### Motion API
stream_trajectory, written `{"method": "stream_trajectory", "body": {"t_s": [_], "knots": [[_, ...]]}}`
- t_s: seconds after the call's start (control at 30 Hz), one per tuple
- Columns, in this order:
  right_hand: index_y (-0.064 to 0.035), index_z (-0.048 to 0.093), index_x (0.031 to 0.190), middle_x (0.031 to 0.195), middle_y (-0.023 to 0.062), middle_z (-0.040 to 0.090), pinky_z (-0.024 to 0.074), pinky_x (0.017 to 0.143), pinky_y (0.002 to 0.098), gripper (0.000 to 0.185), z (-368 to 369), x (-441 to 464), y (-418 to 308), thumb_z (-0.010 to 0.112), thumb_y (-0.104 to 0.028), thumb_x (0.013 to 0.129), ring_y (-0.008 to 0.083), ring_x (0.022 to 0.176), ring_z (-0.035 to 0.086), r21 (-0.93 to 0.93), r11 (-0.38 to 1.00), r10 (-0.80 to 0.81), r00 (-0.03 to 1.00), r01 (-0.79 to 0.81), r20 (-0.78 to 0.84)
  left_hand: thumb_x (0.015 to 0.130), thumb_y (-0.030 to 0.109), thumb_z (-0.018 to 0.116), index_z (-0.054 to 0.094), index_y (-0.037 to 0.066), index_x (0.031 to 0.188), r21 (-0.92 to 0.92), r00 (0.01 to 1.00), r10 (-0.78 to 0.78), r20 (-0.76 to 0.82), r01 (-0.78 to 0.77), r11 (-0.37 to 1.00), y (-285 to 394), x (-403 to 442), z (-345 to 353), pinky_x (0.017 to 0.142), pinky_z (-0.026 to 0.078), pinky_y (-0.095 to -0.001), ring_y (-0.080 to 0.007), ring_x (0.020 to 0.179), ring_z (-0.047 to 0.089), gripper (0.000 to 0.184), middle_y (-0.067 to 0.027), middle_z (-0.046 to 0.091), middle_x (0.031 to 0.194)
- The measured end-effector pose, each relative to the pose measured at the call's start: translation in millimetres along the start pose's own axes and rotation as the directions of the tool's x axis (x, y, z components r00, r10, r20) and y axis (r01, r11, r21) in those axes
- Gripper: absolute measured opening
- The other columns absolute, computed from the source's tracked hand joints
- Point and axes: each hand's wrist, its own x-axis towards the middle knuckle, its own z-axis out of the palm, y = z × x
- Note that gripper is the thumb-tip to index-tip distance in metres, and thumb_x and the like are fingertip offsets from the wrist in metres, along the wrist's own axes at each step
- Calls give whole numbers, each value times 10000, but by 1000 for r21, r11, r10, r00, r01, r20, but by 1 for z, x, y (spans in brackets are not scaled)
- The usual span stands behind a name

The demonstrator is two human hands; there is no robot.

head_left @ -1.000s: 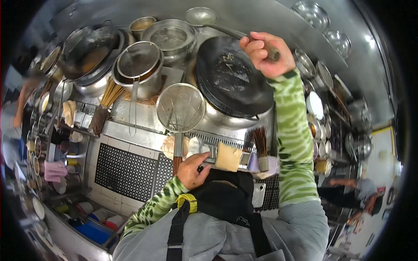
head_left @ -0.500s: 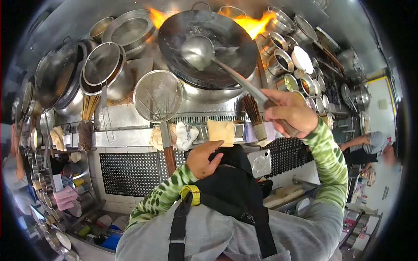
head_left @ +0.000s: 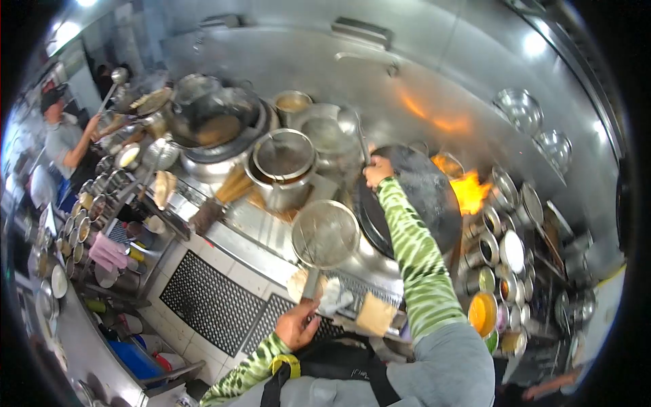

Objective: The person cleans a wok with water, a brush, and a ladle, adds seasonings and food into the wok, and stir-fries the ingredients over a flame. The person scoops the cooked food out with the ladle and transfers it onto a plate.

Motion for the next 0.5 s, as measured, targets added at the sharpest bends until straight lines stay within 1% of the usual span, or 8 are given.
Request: {"method": "stream_trajectory", "body": {"t_s": [0.07,0.13,0.2,0.27,0.37,0.43,0.47,0.5], "knots": [[-16,588,833,585,70,572,367,344,325,39,40,18,-4,605,-46,817,163,412,517,71,985,159,987,-160,21,874,149,655,619,15,1190,121,997,-71,7,70,990,9,-9,-16,691,542,-335,-255,761,676,346,-170,678,935],[-25,543,867,642,106,581,410,382,328,80,47,35,-18,607,-19,820,189,459,546,63,948,281,911,-313,303,878,157,653,614,17,1208,89,991,-118,-64,123,988,8,-16,-15,721,549,-338,-257,814,686,361,-167,686,969],[-37,512,897,705,96,571,408,413,275,124,48,77,12,611,-17,824,152,496,531,540,486,293,710,-687,640,866,166,664,619,25,1207,71,984,-131,-117,140,988,-10,-26,-10,712,548,-351,-272,800,684,372,-179,682,957],[-37,494,922,814,106,563,404,442,233,154,27,52,-16,608,-13,821,120,543,530,652,211,259,685,-728,681,844,179,676,643,60,1178,14,973,-147,-178,152,988,-15,-33,-1,667,536,-379,-317,725,671,356,-177,670,885],[-15,471,1001,896,144,530,407,447,215,255,-17,28,-28,641,-26,811,119,550,528,679,50,114,680,-732,724,845,199,684,640,44,1165,79,985,-119,-127,130,988,-6,-27,7,666,542,-373,-294,713,671,359,-162,676,878],[-7,501,929,750,82,521,418,485,219,178,-52,-5,-40,640,-45,825,123,551,501,752,232,-36,767,-617,641,841,204,689,636,35,1169,70,996,-38,-75,43,997,-12,-18,24,681,542,-381,-309,744,672,373,-177,679,888],[-7,527,849,650,45,485,422,547,213,104,-66,-7,-26,601,-76,869,114,566,471,830,291,-321,769,-476,554,840,204,691,634,29,1171,66,998,40,-55,-36,997,-16,-11,35,695,542,-386,-322,773,672,379,-192,679,897],[-15,539,773,606,26,440,412,583,219,170,-81,-34,-33,560,-113,910,106,572,428,887,452,-518,782,-92,345,852,184,681,627,19,1189,187,995,94,19,-96,978,-19,-2,44,680,547,-366,-301,775,684,379,-196,686,939]]}}
